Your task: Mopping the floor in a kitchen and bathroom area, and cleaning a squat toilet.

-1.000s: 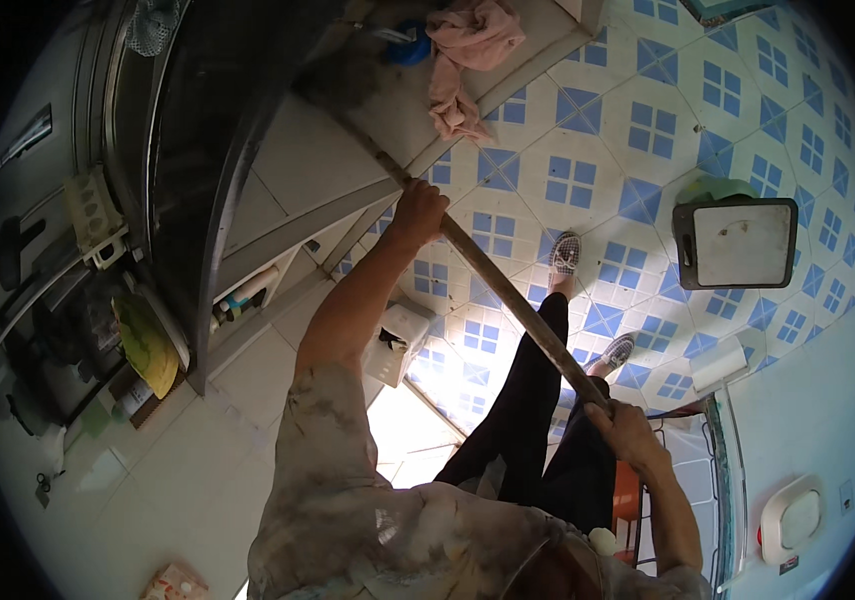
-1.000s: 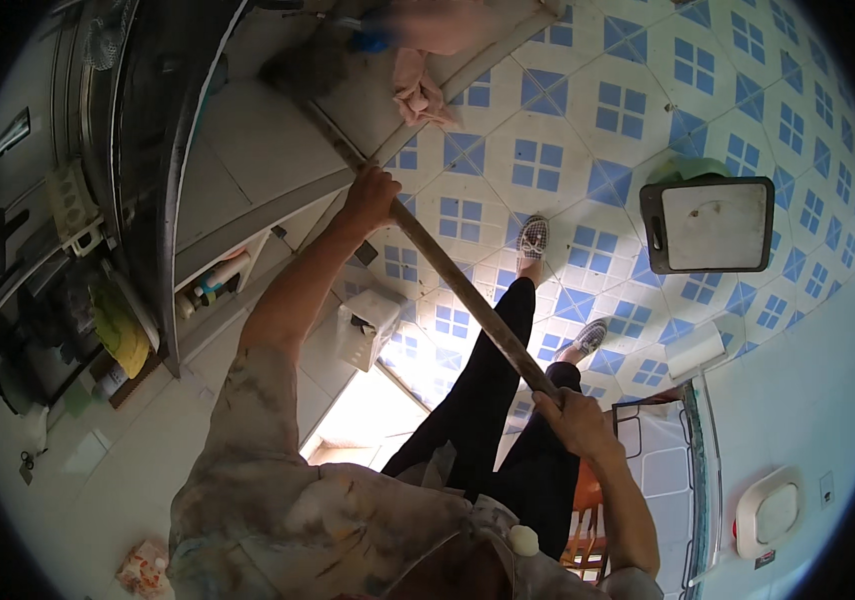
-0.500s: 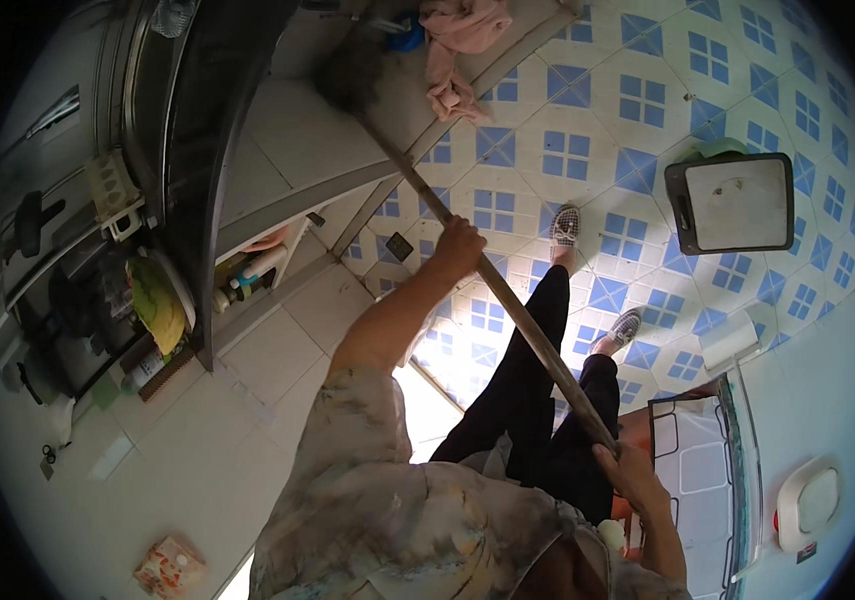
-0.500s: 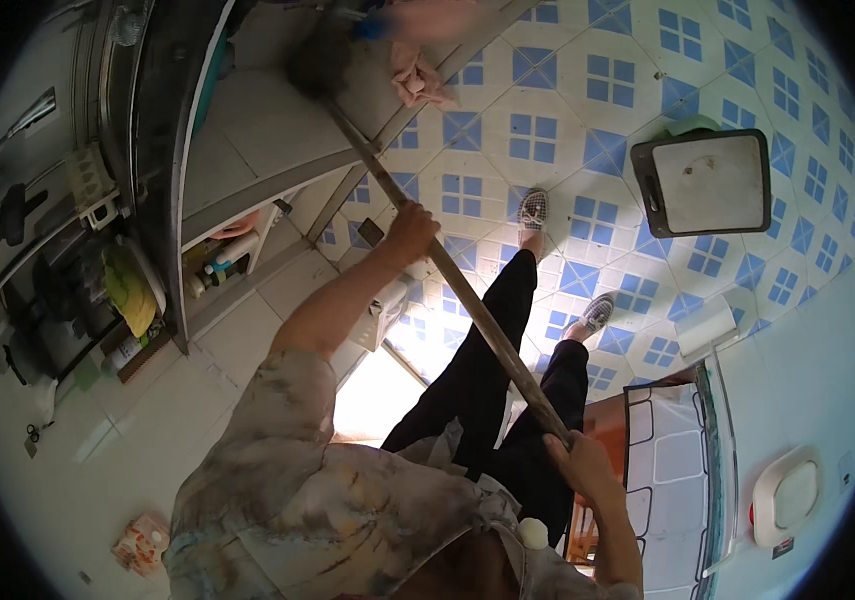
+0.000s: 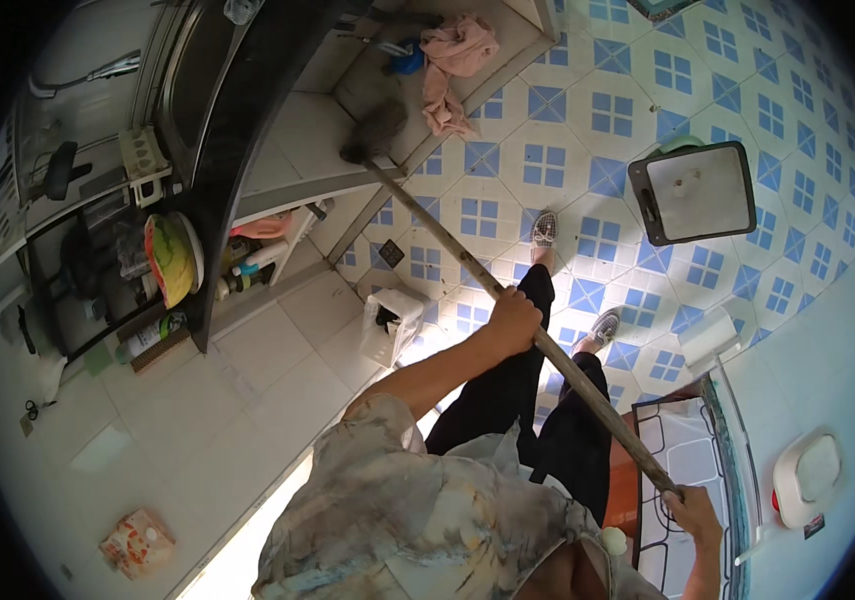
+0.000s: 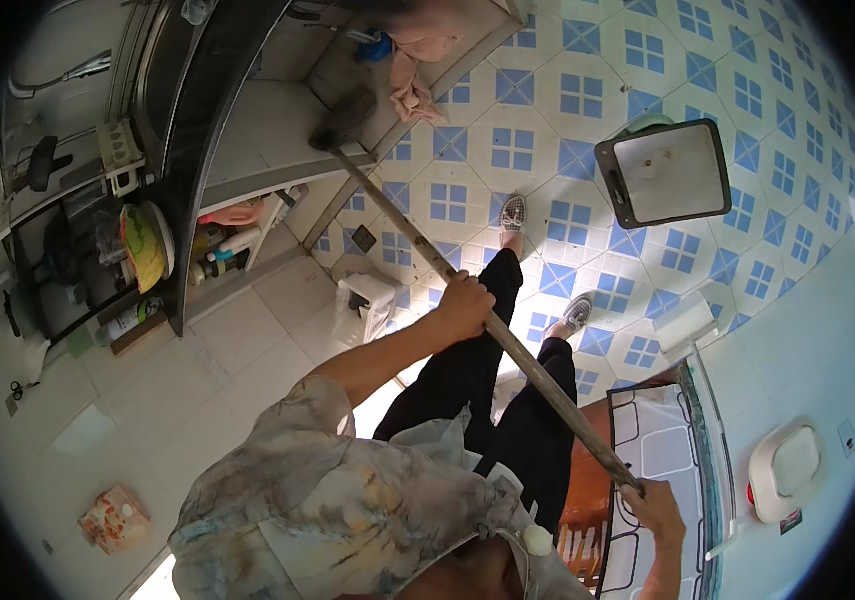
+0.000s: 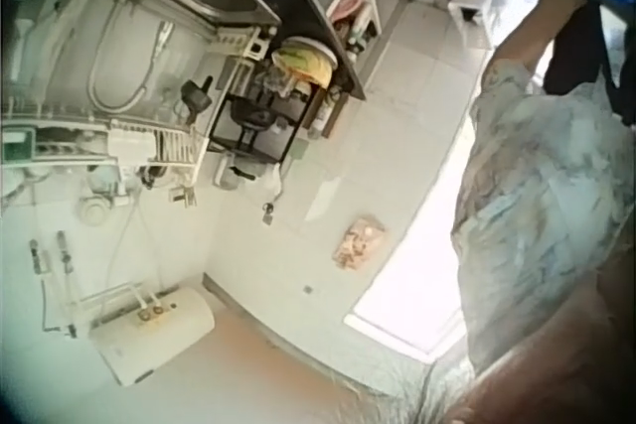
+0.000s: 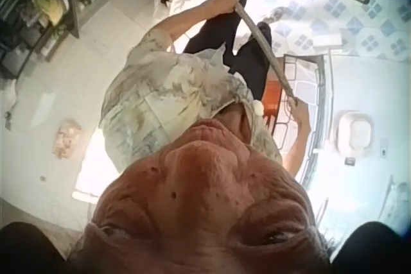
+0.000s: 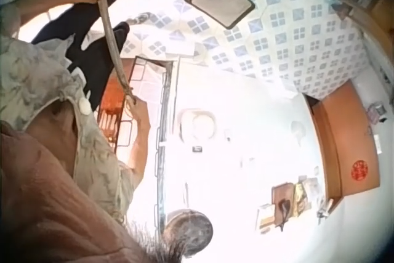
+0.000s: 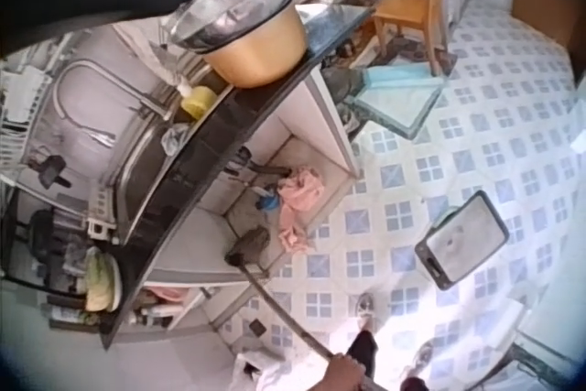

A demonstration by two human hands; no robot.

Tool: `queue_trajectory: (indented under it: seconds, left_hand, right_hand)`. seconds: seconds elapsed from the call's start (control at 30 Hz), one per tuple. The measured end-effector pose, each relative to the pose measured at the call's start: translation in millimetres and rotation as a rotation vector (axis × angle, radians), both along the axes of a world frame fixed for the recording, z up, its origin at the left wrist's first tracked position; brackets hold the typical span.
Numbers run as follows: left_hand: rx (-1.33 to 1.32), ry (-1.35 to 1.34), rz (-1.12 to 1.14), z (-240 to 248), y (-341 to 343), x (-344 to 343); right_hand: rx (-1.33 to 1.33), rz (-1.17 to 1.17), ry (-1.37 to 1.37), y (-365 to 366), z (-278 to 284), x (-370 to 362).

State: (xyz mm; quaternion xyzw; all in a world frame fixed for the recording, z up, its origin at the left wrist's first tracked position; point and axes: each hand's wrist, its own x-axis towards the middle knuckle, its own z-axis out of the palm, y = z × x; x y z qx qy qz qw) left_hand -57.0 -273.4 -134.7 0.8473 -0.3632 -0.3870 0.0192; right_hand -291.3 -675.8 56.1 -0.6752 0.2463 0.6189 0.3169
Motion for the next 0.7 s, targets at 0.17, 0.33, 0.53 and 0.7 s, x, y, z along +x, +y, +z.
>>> queue_trajectory:
  seconds: [0.17, 0.33, 0.53, 0.7]
  left_hand:
    - [-0.149, 0.019, 0.043, 65, -16, -7]
    - [-0.114, 0.054, 0.053, 48, -7, 15]
    - [-0.039, -0.035, -0.03, -110, 99, 103]
    - [0.013, -0.068, -0.059, -101, 103, 113]
  right_hand:
    - [0.012, 0.003, 0.049, -47, 51, -11]
    - [0.0, 0.054, 0.09, -29, 53, 13]
    - [0.045, 0.012, 0.109, 123, -49, 132]
    - [0.068, -0.086, 0.064, 118, -64, 129]
